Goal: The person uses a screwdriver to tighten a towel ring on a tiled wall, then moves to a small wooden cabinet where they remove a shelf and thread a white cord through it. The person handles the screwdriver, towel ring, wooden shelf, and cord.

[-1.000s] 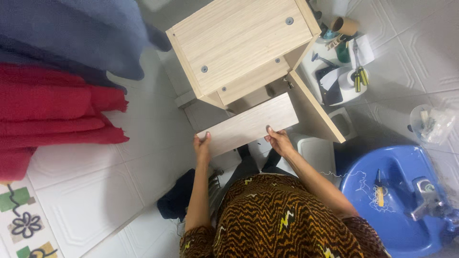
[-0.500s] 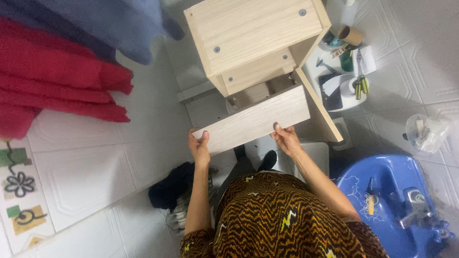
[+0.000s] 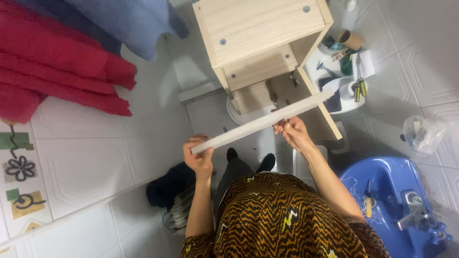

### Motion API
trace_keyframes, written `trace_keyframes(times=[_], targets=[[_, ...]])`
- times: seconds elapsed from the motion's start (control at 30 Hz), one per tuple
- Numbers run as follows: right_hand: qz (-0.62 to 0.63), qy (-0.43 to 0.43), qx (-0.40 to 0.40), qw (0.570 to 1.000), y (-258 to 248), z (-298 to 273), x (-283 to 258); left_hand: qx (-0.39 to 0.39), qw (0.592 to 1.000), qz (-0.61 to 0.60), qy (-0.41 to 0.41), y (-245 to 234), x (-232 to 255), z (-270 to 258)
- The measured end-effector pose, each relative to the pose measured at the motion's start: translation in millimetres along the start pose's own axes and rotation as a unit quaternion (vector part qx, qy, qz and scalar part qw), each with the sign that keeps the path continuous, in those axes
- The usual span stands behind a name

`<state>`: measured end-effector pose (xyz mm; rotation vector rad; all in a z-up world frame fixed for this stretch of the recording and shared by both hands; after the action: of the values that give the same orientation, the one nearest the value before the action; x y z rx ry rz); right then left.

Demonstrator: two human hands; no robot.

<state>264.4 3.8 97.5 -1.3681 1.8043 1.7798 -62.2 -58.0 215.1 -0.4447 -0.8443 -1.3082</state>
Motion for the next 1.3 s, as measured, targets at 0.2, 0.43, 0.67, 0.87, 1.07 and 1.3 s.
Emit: trace_keyframes(times=[0.2, 0.43, 0.67, 0.87, 1.07, 1.3], targets=[[0.186, -0.029, -0.098, 0.977, 77, -14, -47, -0.101, 0.986, 0.067, 0.11, 12, 41, 16], [0.154, -0.018, -0.114, 0.981, 120, -14, -54, -0.262, 0.923, 0.167, 0.227, 11, 87, 37], [0.145, -0.06, -0.084, 0.984, 114, 5, -50, -0.28, 0.887, 0.261, 0.258, -15, 81, 59], [0.137, -0.087, -0.059, 0.985, 106, -2, -51, -0.228, 0.945, 0.193, 0.134, -14, 74, 78], [0.129, -0.1, -0.031, 0.986, 95, -10, -44, -0.25, 0.951, 0.145, 0.109, 0, 63, 77], [0.065, -0.066, 0.06, 0.994, 17, -32, 38, -0.28, 0.945, 0.168, -0.014, -12, -9, 36]])
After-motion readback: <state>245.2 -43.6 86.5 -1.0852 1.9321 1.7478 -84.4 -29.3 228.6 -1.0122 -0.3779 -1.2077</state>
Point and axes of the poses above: each hand's wrist, its own z-axis towards the middle knuckle, its own y-axis out of the palm, x = y × z, the point moved 8 cm from there along z, towards the middle knuckle, and after that the axes turned 11 degrees about y, right-handed, at the moved point
